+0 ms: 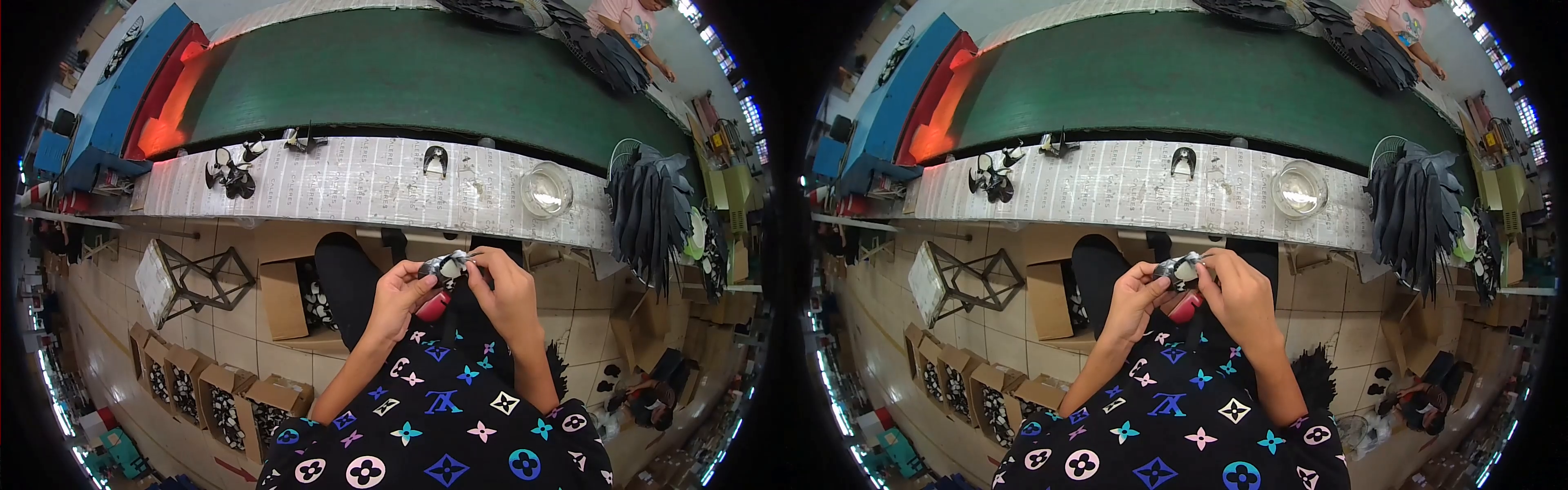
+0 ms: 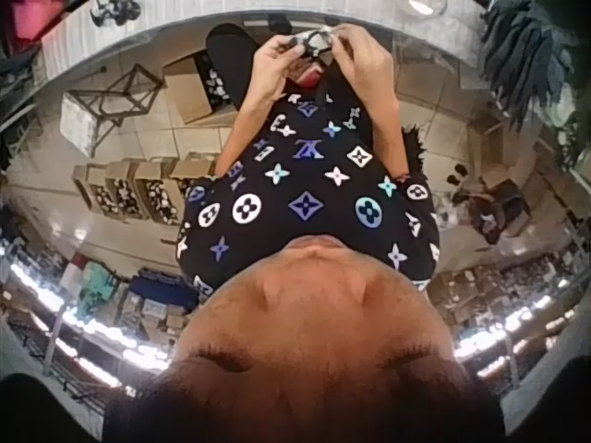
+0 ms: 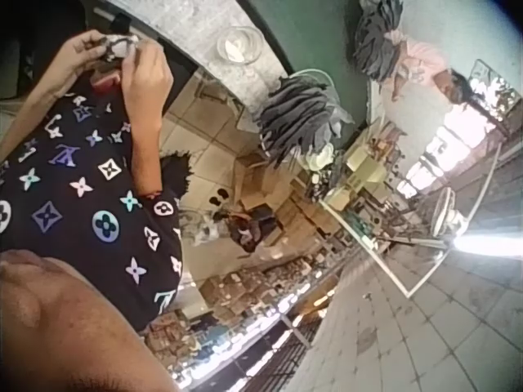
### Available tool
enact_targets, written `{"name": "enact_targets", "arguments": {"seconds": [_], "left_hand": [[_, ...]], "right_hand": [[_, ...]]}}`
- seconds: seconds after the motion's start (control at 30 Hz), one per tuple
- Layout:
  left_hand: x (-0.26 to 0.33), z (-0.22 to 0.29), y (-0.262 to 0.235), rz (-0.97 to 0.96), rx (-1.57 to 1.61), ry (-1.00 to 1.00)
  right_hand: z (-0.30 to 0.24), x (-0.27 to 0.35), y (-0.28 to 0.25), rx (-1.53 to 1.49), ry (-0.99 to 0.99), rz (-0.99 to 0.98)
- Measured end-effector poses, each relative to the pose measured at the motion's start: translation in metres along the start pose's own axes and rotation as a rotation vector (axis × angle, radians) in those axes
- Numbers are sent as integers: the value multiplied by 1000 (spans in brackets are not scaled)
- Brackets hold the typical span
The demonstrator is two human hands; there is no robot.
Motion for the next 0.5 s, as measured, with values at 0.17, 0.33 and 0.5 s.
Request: {"name": "enact_targets", "arguments": {"seconds": [0.17,0.33,0.5], "left_hand": [[0,-2,-2,-5,-12,0],[1,-5,-1,-2,8,-53],[1,-3,1,-15,37,-51]], "right_hand": [[2,1,-7,31,59,25],[16,8,-11,-160,189,51],[15,12,-4,-234,275,-10]]}}
Point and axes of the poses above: each hand's wrist, its own x-axis away from the middle knuckle, its own y-axis out of the palm, z = x × y, the point moved 9 cm from there along -x, towards the middle knuckle, and after that the axes turned 8 degrees about y, right-handed, at the moved point
